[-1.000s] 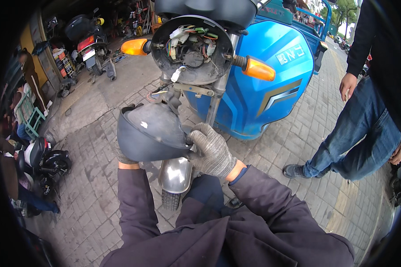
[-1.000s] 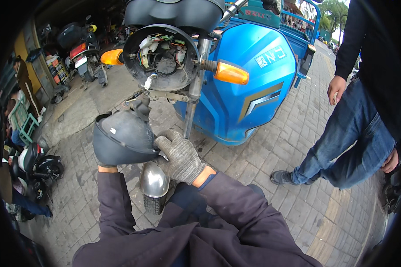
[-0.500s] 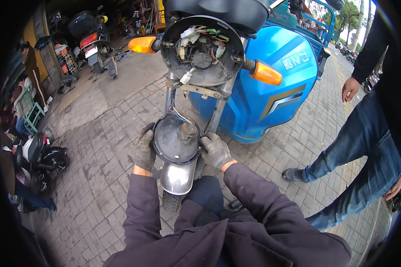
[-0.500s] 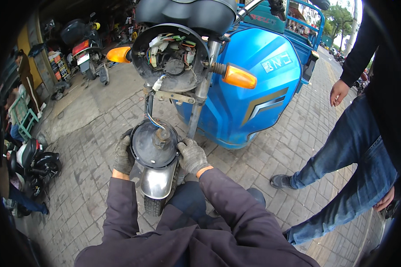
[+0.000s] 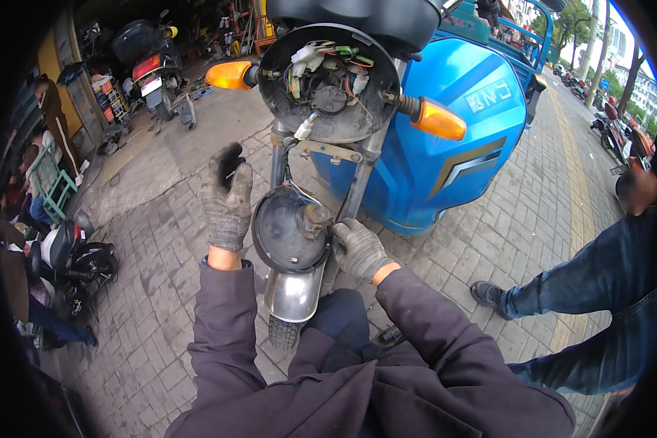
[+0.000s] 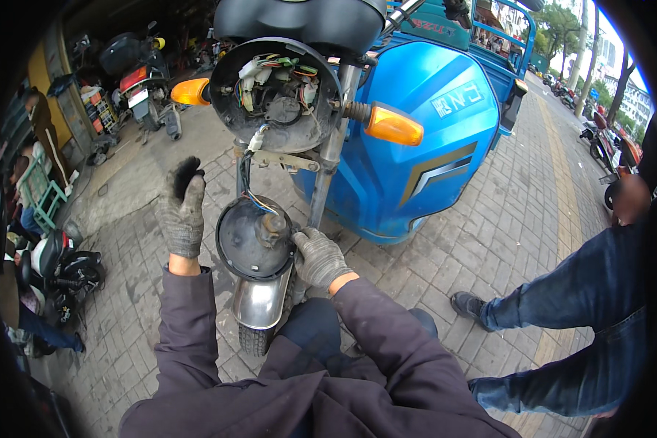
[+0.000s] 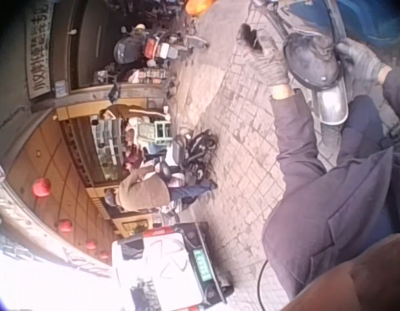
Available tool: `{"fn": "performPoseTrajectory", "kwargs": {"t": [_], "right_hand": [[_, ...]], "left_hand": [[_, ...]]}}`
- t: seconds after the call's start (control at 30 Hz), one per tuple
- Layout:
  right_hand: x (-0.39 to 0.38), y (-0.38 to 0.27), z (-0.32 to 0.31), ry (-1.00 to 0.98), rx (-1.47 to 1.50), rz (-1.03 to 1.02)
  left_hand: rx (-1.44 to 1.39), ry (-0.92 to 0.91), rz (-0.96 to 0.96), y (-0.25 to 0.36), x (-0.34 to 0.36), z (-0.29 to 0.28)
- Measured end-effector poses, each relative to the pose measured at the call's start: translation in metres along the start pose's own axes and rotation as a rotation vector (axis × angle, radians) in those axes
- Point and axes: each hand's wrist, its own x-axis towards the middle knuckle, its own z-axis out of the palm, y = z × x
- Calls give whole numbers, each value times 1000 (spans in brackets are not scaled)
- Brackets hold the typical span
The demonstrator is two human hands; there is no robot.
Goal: The person works on a blue electric tricycle, first connecting battery wires under the seat, then moving to the front to remove the headlight cover with a cordless drill, inspecting the wiring, and reassembling the headlight. The person returns to the battery compartment to continue wiring work.
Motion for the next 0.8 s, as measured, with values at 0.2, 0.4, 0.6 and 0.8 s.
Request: {"fn": "performPoseTrajectory", "kwargs": {"t": [0.2, 0.4, 0.6, 0.8], "right_hand": [[10, -9, -36, 150, 115, -87], [35, -29, -94, 348, 264, -215], [53, -45, -131, 330, 353, -174], [64, -56, -139, 280, 432, -119]], "left_hand": [[83, -73, 214, 53, 59, 34], [214, -66, 406, 67, 91, 65], [312, -74, 528, 71, 106, 79], [359, -74, 533, 70, 111, 83]]}}
